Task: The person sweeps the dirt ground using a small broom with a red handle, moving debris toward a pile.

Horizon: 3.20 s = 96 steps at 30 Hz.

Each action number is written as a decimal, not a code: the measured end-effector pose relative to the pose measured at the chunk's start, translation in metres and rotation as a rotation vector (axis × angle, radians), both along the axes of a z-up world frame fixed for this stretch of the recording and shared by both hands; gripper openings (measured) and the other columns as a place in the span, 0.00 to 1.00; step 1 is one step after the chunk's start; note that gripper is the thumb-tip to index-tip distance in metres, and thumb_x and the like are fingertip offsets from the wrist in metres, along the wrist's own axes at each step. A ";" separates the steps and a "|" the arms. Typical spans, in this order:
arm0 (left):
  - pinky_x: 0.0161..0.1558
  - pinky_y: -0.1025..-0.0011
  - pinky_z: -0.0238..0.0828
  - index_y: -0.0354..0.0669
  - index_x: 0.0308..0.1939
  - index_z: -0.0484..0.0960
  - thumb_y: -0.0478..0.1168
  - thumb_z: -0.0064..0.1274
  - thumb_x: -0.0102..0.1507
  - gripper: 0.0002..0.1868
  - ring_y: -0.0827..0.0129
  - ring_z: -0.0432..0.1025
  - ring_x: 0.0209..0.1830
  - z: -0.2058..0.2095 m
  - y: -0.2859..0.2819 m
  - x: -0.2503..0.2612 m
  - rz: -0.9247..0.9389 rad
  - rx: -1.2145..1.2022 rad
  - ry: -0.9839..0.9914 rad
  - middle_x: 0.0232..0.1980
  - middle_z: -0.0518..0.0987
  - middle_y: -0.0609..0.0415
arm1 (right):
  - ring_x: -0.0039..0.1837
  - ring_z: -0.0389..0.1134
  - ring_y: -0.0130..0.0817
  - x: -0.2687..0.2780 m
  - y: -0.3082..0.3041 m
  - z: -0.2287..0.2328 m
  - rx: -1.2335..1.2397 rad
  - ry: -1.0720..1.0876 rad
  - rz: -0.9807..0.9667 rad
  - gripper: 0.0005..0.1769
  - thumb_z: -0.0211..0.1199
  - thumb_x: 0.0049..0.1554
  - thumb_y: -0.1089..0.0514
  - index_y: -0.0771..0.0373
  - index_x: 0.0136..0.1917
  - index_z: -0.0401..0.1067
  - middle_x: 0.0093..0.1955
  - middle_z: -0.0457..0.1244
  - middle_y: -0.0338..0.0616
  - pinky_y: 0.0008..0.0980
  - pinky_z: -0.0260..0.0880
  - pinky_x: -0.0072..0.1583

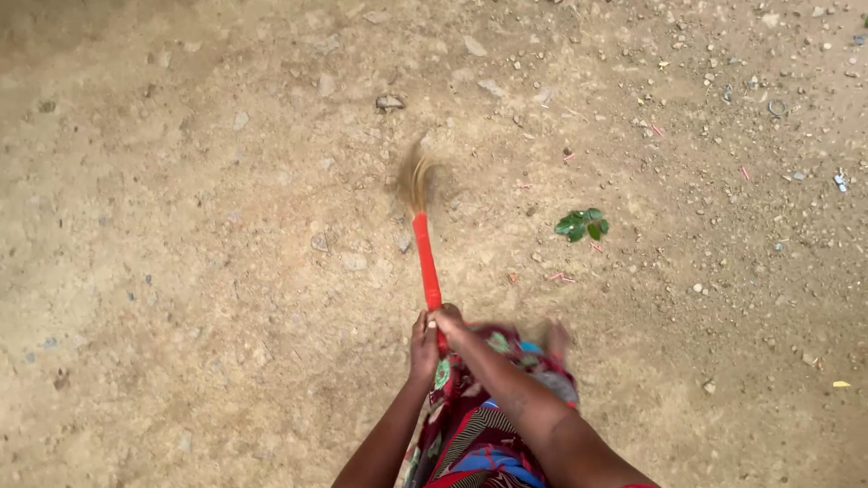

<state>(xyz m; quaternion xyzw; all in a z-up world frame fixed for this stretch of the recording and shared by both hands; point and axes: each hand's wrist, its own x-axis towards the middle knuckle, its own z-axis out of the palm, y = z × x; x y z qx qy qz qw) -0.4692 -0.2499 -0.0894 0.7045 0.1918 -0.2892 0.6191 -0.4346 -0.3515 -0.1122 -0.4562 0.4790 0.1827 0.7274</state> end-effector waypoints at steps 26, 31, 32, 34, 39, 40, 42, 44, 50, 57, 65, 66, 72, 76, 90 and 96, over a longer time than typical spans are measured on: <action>0.50 0.73 0.71 0.36 0.62 0.81 0.25 0.38 0.62 0.27 0.68 0.73 0.47 -0.006 -0.235 -0.162 0.147 -0.393 0.100 0.55 0.82 0.48 | 0.40 0.69 0.36 -0.182 -0.214 -0.008 0.203 0.096 -0.432 0.11 0.56 0.60 0.58 0.69 0.49 0.72 0.44 0.67 0.49 0.35 0.74 0.38; 0.47 0.69 0.76 0.33 0.56 0.84 0.24 0.40 0.62 0.22 0.63 0.76 0.44 0.051 -0.175 -0.181 0.247 -0.427 0.179 0.48 0.84 0.43 | 0.36 0.66 0.35 -0.208 -0.156 0.003 -0.111 0.028 -0.261 0.07 0.53 0.58 0.65 0.71 0.42 0.70 0.38 0.65 0.47 0.40 0.65 0.34; 0.48 0.70 0.75 0.35 0.58 0.83 0.23 0.41 0.61 0.24 0.65 0.75 0.45 0.063 -0.161 -0.188 0.232 -0.369 0.144 0.49 0.84 0.46 | 0.36 0.66 0.35 -0.210 -0.148 0.003 -0.108 0.027 -0.262 0.07 0.53 0.58 0.65 0.71 0.42 0.70 0.38 0.65 0.47 0.40 0.65 0.34; 0.50 0.71 0.75 0.36 0.59 0.83 0.21 0.43 0.59 0.26 0.67 0.75 0.46 0.081 -0.152 -0.207 0.226 -0.307 0.124 0.51 0.84 0.49 | 0.35 0.67 0.37 -0.225 -0.138 0.000 0.077 -0.123 -0.113 0.04 0.61 0.54 0.67 0.73 0.39 0.72 0.35 0.65 0.50 0.36 0.66 0.35; 0.55 0.75 0.75 0.53 0.71 0.68 0.26 0.44 0.62 0.33 0.74 0.74 0.54 0.059 -0.178 -0.242 0.284 -0.096 0.140 0.58 0.77 0.60 | 0.39 0.71 0.38 -0.247 -0.164 -0.016 0.238 -0.072 0.139 0.06 0.61 0.49 0.70 0.72 0.42 0.76 0.38 0.69 0.50 0.35 0.73 0.39; 0.55 0.75 0.75 0.53 0.71 0.68 0.26 0.44 0.62 0.33 0.74 0.74 0.54 0.040 -0.186 -0.248 0.283 -0.098 0.142 0.58 0.77 0.60 | 0.40 0.72 0.38 -0.252 -0.171 -0.019 0.276 -0.060 0.145 0.07 0.61 0.50 0.69 0.72 0.43 0.77 0.39 0.69 0.50 0.34 0.74 0.40; 0.52 0.73 0.74 0.46 0.71 0.69 0.29 0.38 0.66 0.28 0.69 0.73 0.56 0.001 -0.201 -0.265 0.255 -0.228 0.042 0.59 0.78 0.56 | 0.36 0.67 0.38 -0.273 -0.189 -0.023 0.120 0.125 0.127 0.04 0.62 0.51 0.62 0.64 0.40 0.74 0.37 0.66 0.47 0.39 0.67 0.35; 0.49 0.69 0.69 0.44 0.72 0.71 0.30 0.38 0.68 0.27 0.64 0.70 0.50 -0.027 -0.213 -0.283 0.167 -0.222 0.080 0.55 0.79 0.48 | 0.37 0.67 0.37 -0.291 -0.187 -0.024 0.090 0.085 0.038 0.03 0.61 0.51 0.63 0.65 0.40 0.73 0.37 0.65 0.47 0.39 0.67 0.35; 0.58 0.72 0.70 0.36 0.68 0.74 0.31 0.42 0.67 0.24 0.66 0.74 0.58 -0.022 -0.175 -0.316 0.112 -0.251 -0.020 0.62 0.80 0.47 | 0.38 0.67 0.36 -0.341 -0.157 -0.014 -0.113 -0.108 -0.302 0.07 0.61 0.50 0.67 0.71 0.42 0.66 0.39 0.64 0.47 0.38 0.69 0.38; 0.57 0.69 0.74 0.41 0.69 0.73 0.28 0.43 0.65 0.27 0.66 0.75 0.57 0.025 -0.091 -0.416 0.311 -0.171 0.012 0.63 0.78 0.48 | 0.41 0.71 0.41 -0.407 -0.079 0.000 -0.362 -0.129 0.168 0.19 0.65 0.44 0.65 0.70 0.49 0.65 0.41 0.66 0.51 0.40 0.72 0.41; 0.58 0.69 0.71 0.39 0.71 0.68 0.29 0.42 0.67 0.27 0.65 0.73 0.58 -0.022 -0.138 -0.403 0.190 0.004 -0.117 0.62 0.77 0.48 | 0.39 0.75 0.41 -0.393 -0.122 -0.023 -0.066 -0.091 0.464 0.13 0.67 0.46 0.64 0.77 0.42 0.77 0.39 0.71 0.57 0.41 0.74 0.42; 0.58 0.69 0.70 0.37 0.70 0.71 0.30 0.41 0.68 0.25 0.64 0.74 0.57 -0.021 -0.142 -0.401 0.092 0.095 -0.131 0.60 0.79 0.46 | 0.39 0.73 0.41 -0.398 -0.119 -0.023 -0.034 -0.065 0.233 0.14 0.67 0.49 0.62 0.78 0.43 0.76 0.39 0.70 0.56 0.43 0.72 0.41; 0.60 0.70 0.68 0.35 0.69 0.73 0.38 0.43 0.69 0.24 0.67 0.74 0.58 0.000 -0.130 -0.429 0.220 0.002 -0.116 0.60 0.81 0.48 | 0.41 0.71 0.41 -0.445 -0.094 0.005 -0.459 -0.063 -0.037 0.12 0.67 0.49 0.62 0.68 0.45 0.69 0.40 0.68 0.53 0.42 0.72 0.43; 0.61 0.70 0.67 0.40 0.72 0.69 0.49 0.42 0.71 0.28 0.69 0.72 0.59 0.007 -0.153 -0.455 0.305 -0.166 0.076 0.62 0.78 0.50 | 0.41 0.71 0.41 -0.465 -0.133 0.007 -0.502 -0.077 0.134 0.16 0.72 0.48 0.59 0.67 0.46 0.68 0.40 0.68 0.52 0.41 0.72 0.44; 0.46 0.60 0.73 0.26 0.46 0.83 0.40 0.49 0.68 0.16 0.60 0.77 0.39 -0.021 -0.312 -0.516 0.187 0.083 -0.159 0.41 0.82 0.41 | 0.36 0.69 0.41 -0.534 -0.280 -0.020 -0.593 0.027 -0.090 0.14 0.67 0.46 0.60 0.73 0.41 0.69 0.35 0.66 0.53 0.44 0.70 0.39; 0.54 0.65 0.73 0.36 0.62 0.76 0.43 0.44 0.69 0.20 0.61 0.76 0.52 0.006 -0.298 -0.550 0.361 0.205 -0.015 0.55 0.79 0.45 | 0.43 0.71 0.40 -0.556 -0.260 0.009 -0.351 -0.315 0.151 0.11 0.63 0.50 0.58 0.64 0.46 0.73 0.40 0.69 0.47 0.39 0.73 0.47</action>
